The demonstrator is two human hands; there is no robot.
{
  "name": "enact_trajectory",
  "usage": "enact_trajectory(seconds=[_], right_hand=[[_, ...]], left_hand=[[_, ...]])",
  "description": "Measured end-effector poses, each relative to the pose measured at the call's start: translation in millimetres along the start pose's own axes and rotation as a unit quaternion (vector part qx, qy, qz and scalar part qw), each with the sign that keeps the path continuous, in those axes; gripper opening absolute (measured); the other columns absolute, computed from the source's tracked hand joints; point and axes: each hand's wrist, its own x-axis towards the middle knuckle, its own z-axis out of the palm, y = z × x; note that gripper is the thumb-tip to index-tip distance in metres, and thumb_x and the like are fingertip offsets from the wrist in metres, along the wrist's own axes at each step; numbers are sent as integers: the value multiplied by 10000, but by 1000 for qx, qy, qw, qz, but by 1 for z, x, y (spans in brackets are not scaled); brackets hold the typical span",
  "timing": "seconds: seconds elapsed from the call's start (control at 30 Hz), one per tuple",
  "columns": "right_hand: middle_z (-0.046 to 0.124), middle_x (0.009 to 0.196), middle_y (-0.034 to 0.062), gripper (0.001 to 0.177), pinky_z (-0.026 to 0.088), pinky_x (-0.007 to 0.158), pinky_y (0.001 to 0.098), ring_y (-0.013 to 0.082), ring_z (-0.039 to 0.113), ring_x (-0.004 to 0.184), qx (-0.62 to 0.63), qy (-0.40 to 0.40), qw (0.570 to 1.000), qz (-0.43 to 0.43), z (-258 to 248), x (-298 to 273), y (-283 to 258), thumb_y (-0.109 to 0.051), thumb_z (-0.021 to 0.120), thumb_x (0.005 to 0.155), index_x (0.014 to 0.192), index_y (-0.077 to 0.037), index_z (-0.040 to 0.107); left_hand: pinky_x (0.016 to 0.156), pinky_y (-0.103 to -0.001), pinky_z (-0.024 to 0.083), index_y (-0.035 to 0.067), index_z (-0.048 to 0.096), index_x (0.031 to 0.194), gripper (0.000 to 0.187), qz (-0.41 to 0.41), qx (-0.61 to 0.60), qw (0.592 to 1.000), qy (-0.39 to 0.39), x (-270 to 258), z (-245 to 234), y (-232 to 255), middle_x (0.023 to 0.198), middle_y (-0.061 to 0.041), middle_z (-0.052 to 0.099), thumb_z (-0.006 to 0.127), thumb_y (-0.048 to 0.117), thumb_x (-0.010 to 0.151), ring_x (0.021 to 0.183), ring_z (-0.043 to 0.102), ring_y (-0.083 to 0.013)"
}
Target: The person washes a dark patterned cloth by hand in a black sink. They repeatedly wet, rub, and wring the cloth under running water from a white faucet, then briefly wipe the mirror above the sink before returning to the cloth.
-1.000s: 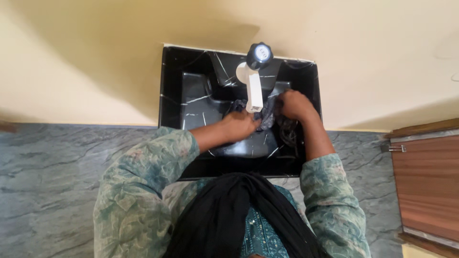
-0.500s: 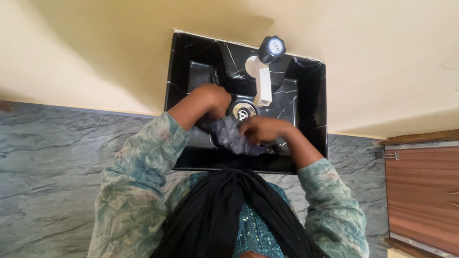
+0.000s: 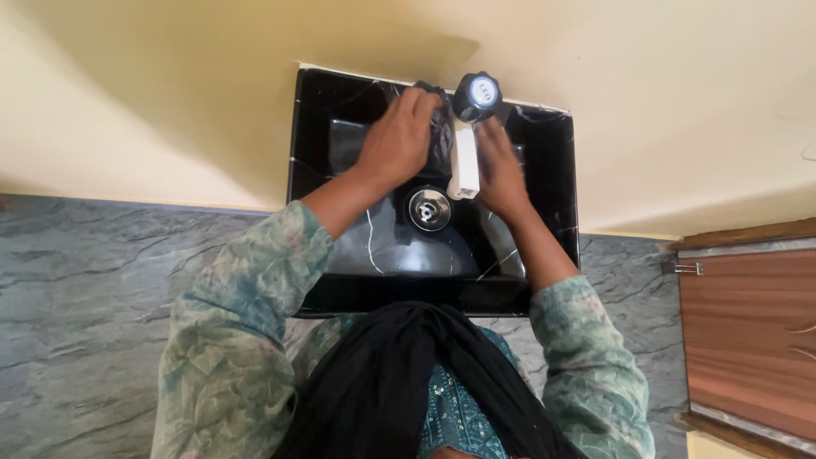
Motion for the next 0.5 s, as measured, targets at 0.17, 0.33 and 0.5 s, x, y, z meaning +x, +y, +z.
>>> enact_trajectory(seconds=[0.17,0.33,0.5], right_hand=[[498,1523,246,486,188,1272,540,434,378,1507,-73,-32,997,24,12,5,29,-8,580,912,1397,31,560],[575,1462,196,448,334,1231,499,395,487,1424,-144,54,986,59,9,1,24,15,620,940,1386,-19,632],[620,1183,202,338,502,921,472,418,580,1122,-128,67,989,26,5,-9,-24,-50,742,811,1137,-6,663]], left_hand=[[832,-477,545,15,565,1108,255,22,-3,998,-52,-11,16,-2,1075,-156,607,596,18,855,1064,615,-368],[749,-507,539,22,603,1051,290,26,-25,988,-150,-12,7,2,996,-154,637,645,29,764,1002,645,-378],[729,-518,549,40,666,1021,321,16,1,976,-219,-14,8,-1,966,-168,708,662,68,702,901,687,-403]])
